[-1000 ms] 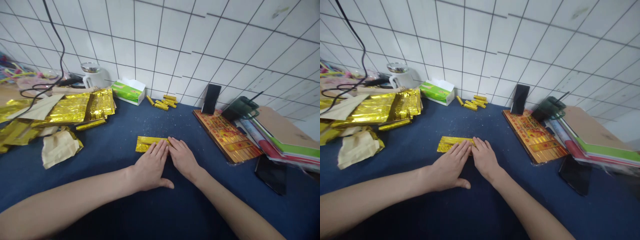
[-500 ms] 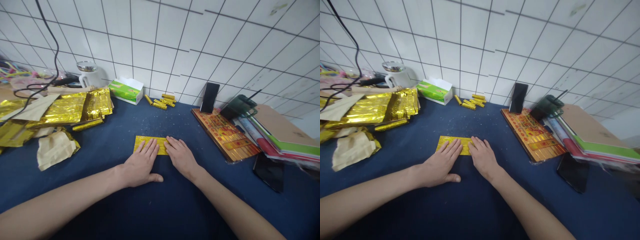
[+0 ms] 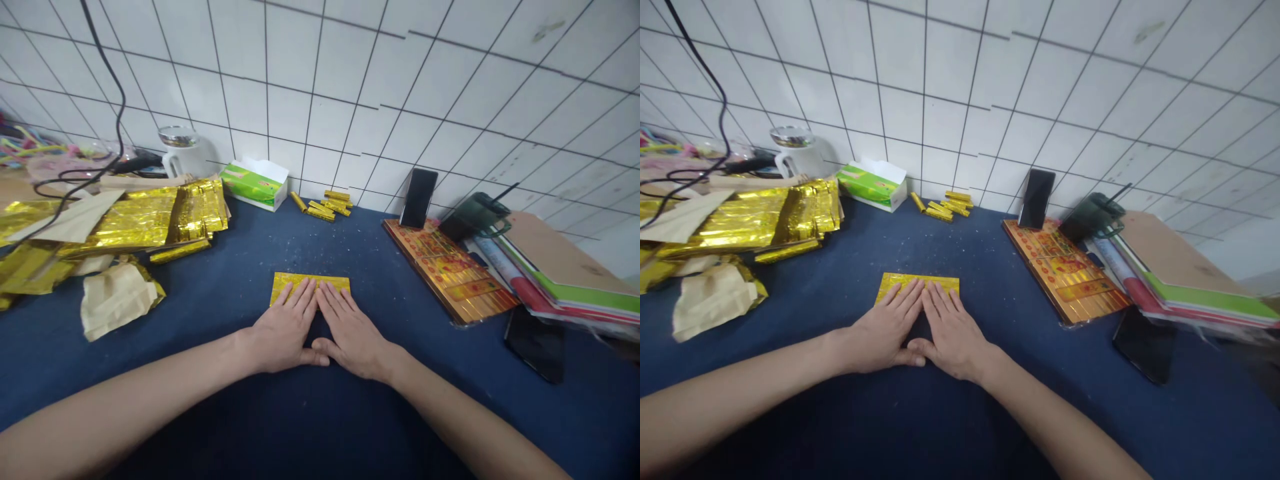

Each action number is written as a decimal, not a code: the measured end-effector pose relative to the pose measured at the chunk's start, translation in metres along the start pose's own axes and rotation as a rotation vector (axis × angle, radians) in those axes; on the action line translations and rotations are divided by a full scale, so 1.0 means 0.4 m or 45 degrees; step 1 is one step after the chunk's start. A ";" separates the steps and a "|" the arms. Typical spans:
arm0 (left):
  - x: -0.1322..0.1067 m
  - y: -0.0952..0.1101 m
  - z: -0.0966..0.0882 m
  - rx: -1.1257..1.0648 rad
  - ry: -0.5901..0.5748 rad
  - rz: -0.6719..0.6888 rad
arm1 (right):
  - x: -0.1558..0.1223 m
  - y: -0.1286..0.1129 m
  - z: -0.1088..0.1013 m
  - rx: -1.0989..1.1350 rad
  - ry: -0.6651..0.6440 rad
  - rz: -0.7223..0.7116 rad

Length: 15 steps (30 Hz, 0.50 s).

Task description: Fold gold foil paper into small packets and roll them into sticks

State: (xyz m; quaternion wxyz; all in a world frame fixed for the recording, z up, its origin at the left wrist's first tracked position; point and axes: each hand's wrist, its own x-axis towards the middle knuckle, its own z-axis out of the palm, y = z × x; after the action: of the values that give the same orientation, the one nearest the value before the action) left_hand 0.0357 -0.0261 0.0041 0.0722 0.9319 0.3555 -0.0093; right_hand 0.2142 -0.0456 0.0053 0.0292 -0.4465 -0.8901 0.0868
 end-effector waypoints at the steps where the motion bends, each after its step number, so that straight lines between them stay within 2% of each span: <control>1: -0.001 0.000 0.001 -0.002 0.003 -0.002 | -0.004 0.009 0.001 -0.015 -0.015 0.020; 6: -0.002 -0.003 0.001 0.007 0.000 -0.002 | -0.023 0.028 -0.002 -0.104 -0.033 0.187; 15: -0.006 -0.037 -0.017 -0.060 -0.051 0.079 | -0.029 0.006 -0.019 -0.217 -0.020 0.193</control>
State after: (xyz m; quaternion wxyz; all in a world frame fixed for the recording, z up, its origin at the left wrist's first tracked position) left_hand 0.0239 -0.0158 0.0089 0.1016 0.9401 0.3251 -0.0171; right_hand 0.2240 -0.0525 0.0125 -0.0225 -0.5126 -0.8582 0.0163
